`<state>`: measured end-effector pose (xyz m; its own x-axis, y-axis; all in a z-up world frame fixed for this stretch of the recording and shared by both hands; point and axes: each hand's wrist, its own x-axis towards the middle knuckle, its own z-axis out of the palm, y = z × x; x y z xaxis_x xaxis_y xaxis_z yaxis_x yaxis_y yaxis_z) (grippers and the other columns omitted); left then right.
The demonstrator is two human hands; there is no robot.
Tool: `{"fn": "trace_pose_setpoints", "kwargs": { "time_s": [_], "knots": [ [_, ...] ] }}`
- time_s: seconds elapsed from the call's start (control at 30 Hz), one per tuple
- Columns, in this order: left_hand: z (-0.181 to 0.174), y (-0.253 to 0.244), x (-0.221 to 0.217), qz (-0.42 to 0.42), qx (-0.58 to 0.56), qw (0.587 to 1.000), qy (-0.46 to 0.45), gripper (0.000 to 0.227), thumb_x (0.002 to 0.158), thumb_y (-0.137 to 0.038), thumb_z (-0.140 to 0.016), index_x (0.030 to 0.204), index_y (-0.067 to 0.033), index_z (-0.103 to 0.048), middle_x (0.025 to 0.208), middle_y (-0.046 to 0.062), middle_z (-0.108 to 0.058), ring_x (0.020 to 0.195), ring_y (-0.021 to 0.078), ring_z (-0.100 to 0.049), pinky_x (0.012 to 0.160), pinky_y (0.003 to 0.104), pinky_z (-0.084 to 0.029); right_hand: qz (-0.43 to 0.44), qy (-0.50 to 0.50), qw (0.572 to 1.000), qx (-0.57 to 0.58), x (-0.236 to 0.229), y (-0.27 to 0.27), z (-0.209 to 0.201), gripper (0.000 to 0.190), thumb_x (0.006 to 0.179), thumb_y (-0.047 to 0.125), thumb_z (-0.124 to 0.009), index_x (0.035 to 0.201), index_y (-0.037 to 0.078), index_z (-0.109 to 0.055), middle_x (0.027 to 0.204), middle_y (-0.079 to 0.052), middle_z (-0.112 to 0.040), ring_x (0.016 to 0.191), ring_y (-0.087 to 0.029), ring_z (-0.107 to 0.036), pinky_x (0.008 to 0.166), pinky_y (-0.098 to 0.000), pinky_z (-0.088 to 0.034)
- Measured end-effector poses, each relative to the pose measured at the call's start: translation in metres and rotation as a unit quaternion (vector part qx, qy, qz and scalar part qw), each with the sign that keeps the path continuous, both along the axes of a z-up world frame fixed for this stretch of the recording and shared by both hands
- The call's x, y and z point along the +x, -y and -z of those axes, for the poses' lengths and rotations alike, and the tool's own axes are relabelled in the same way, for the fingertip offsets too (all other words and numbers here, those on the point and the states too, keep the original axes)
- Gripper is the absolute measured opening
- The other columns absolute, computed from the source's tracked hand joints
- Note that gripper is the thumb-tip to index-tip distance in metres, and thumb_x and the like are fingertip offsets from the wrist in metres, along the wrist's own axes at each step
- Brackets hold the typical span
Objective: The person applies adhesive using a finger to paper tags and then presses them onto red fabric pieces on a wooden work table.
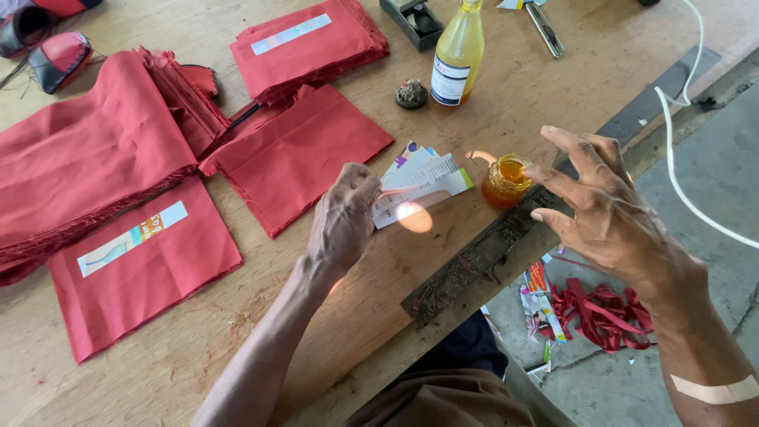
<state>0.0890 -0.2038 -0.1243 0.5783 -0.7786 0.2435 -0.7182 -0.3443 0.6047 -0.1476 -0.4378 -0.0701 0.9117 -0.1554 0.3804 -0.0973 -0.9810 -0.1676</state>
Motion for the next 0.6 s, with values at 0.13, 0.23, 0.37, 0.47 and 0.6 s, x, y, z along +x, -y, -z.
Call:
{"fn": "trace_pose_setpoints", "kwargs": {
  "time_s": [0.13, 0.23, 0.37, 0.47, 0.6],
  "knots": [
    [-0.007, 0.001, -0.003, -0.001, -0.104, 0.970, 0.221, 0.009, 0.085, -0.010, -0.075, 0.092, -0.0052, -0.074, 0.131, 0.019, -0.059, 0.110, 0.0337, -0.062, 0.094, 0.050, -0.051, -0.009, 0.020, 1.000, 0.013, -0.001, -0.002, -0.002, 0.068, 0.068, 0.014, -0.087, 0.132, 0.015, -0.065, 0.155, -0.017, -0.044, 0.135, -0.040, -0.044, 0.114, -0.0504, -0.044],
    [-0.017, -0.001, -0.006, -0.025, -0.153, 0.927, 0.340, 0.009, 0.077, -0.017, -0.075, 0.082, -0.0089, -0.072, 0.129, 0.018, -0.059, 0.114, 0.0375, -0.060, 0.093, 0.051, -0.048, 0.012, 0.001, 1.000, -0.002, 0.000, -0.005, -0.003, 0.067, 0.066, 0.014, -0.088, 0.129, 0.013, -0.067, 0.154, -0.017, -0.044, 0.134, -0.041, -0.043, 0.112, -0.0504, -0.044],
    [-0.025, -0.003, -0.013, -0.028, -0.120, 0.978, 0.171, 0.012, 0.091, -0.011, -0.074, 0.101, -0.0044, -0.073, 0.106, 0.016, -0.067, 0.096, 0.0293, -0.066, 0.081, 0.044, -0.054, 0.015, 0.003, 1.000, -0.005, -0.002, -0.005, 0.002, 0.067, 0.065, 0.013, -0.089, 0.129, 0.012, -0.066, 0.154, -0.017, -0.043, 0.134, -0.041, -0.044, 0.113, -0.0495, -0.045],
    [-0.026, -0.002, -0.021, -0.022, -0.126, 0.990, 0.065, 0.024, 0.095, -0.006, -0.072, 0.118, -0.0007, -0.067, 0.096, 0.017, -0.070, 0.081, 0.0265, -0.070, 0.069, 0.041, -0.055, -0.001, 0.021, 1.000, 0.008, -0.003, -0.003, 0.007, 0.067, 0.066, 0.012, -0.088, 0.129, 0.011, -0.066, 0.155, -0.017, -0.043, 0.135, -0.039, -0.044, 0.114, -0.0473, -0.045],
    [-0.023, 0.004, -0.034, -0.014, -0.110, 0.991, -0.076, 0.028, 0.098, -0.005, -0.066, 0.121, -0.0005, -0.053, 0.092, 0.015, -0.074, 0.076, 0.0224, -0.073, 0.064, 0.038, -0.058, -0.024, 0.038, 0.999, -0.022, -0.001, -0.003, 0.001, 0.057, 0.071, 0.011, -0.088, 0.123, 0.008, -0.066, 0.154, -0.018, -0.044, 0.136, -0.036, -0.045, 0.114, -0.0466, -0.047]
  ]
}}
